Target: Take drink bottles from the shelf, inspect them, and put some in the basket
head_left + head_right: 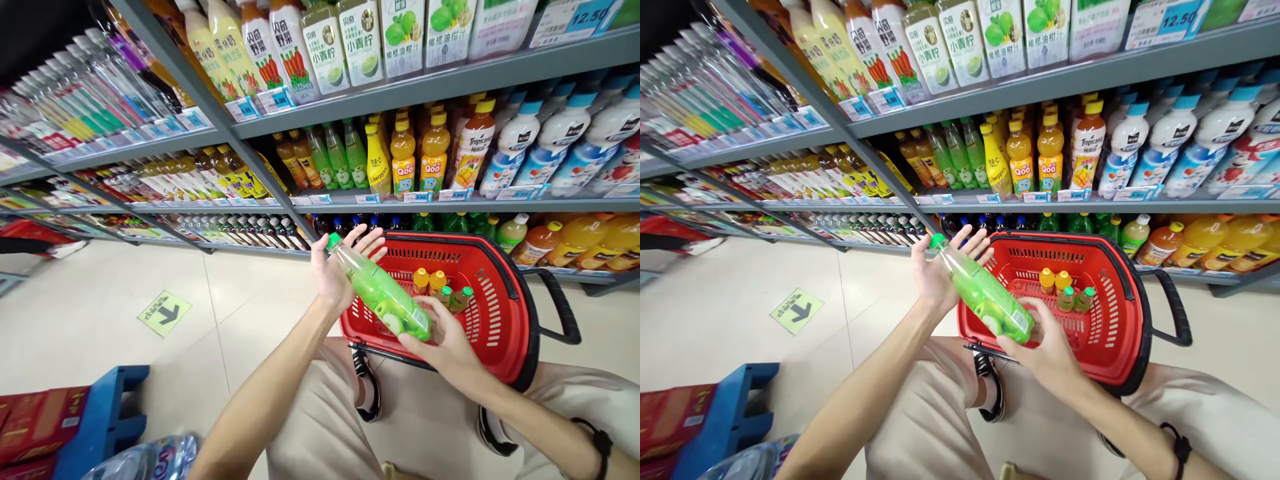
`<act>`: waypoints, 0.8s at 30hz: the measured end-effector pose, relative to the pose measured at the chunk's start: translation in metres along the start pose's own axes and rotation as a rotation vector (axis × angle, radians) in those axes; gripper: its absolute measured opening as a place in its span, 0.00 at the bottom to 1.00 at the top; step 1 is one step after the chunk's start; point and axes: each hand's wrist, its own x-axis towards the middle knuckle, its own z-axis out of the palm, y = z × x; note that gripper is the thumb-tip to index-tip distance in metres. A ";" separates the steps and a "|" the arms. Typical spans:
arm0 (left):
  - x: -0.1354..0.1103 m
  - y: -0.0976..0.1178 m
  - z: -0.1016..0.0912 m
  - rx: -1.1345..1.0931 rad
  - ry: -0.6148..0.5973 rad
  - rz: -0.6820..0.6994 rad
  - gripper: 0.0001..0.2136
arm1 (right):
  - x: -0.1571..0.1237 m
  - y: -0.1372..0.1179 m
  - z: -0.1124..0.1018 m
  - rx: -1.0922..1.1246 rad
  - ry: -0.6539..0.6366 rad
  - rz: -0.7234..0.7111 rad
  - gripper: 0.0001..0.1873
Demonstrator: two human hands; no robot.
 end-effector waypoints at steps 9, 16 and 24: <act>0.002 0.000 0.002 0.069 -0.028 -0.004 0.28 | -0.001 0.009 0.001 -0.265 0.134 -0.112 0.34; 0.008 0.001 -0.003 0.238 -0.131 0.032 0.24 | 0.001 0.001 -0.001 -0.517 0.208 -0.255 0.29; 0.028 0.003 -0.026 1.034 -0.107 0.159 0.26 | 0.014 0.014 -0.010 -0.501 0.247 -0.177 0.30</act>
